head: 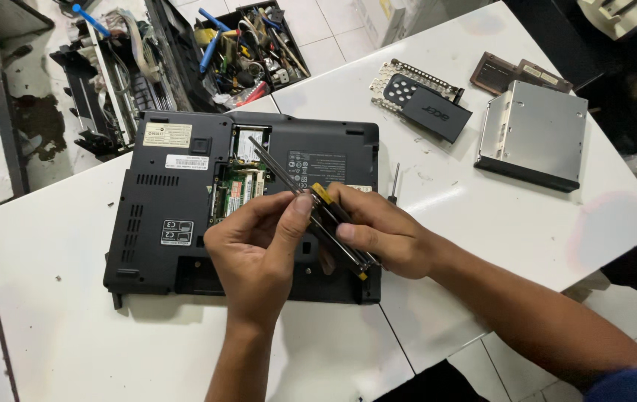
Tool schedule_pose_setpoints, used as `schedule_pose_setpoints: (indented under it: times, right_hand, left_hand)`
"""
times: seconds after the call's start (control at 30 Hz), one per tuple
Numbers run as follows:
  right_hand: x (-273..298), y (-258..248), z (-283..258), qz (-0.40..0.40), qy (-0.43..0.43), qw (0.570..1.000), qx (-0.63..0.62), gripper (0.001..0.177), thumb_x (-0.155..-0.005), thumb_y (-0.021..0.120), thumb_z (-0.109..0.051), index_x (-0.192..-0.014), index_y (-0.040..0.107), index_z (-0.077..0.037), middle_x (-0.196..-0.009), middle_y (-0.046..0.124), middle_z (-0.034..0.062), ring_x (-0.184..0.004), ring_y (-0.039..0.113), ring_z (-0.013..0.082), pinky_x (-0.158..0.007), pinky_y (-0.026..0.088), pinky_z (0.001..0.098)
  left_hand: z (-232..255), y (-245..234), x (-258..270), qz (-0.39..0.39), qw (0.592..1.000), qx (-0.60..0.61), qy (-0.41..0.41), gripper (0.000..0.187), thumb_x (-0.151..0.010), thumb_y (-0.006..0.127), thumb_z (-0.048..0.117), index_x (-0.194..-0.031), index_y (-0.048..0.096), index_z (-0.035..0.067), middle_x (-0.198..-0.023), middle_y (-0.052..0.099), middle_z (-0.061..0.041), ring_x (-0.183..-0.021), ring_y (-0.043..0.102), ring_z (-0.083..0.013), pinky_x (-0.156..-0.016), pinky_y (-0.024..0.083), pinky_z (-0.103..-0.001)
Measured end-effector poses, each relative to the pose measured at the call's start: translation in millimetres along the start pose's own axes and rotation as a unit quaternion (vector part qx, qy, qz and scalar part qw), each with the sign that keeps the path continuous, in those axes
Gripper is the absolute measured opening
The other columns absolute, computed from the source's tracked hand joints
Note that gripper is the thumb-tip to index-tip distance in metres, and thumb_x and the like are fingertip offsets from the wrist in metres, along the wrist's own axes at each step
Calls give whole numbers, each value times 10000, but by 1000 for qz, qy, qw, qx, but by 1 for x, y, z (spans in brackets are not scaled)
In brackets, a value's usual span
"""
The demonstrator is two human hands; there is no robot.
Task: The person uses a green screwdriver to remove screws from the bottom panel of a laptop. They then use a multi-tool to further manipulate the laptop's internal components.
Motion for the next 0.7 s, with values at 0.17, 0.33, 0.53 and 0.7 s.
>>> schedule_pose_setpoints:
  times: [0.17,0.33,0.53,0.7]
  right_hand:
    - [0,-1,2,3,-1,1000,5,395,-1076,532,-430,-1146,511,-41,-892,717,140,-774,712,213,-649,574,303]
    - [-1,0,-2,-9,-7,1000,3,373,-1086,520,-430,-1097,483,-59,-891,690,126,-785,675,195,-670,564,298]
    - [1,-6,3,82,-6,987,137,336,-1057,500,-456,-1039,515,-120,-880,445,-52,-765,407,109,-693,365,290]
    - [1,-10,0,157,-18,987,25,370,-1097,486,-410,-1260,559,-87,-1052,523,-25,-936,484,83,-826,423,256]
  left_hand:
    - [-5,-2,-2,0,1000,-13,-19,167,-918,808,111,-986,797,-41,-910,828,-128,-833,787,-153,-763,658,-249]
    - [-17,-2,-3,13,998,24,-55,169,-900,815,89,-996,781,-45,-948,835,-161,-870,808,-191,-803,670,-270]
    - [11,3,3,44,978,-136,153,361,-956,787,68,-1286,669,-21,-1121,797,-165,-877,795,-205,-801,694,-306]
    - [34,19,6,-181,872,-276,361,496,-925,864,318,-1346,707,106,-1508,603,-232,-1432,630,-484,-1244,555,-589]
Point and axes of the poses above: each hand's wrist, its own x-axis away from the middle knuckle, its own y-axis out of the palm, z = x × y, the point moved 5 cm from there along -x, towards the middle knuckle
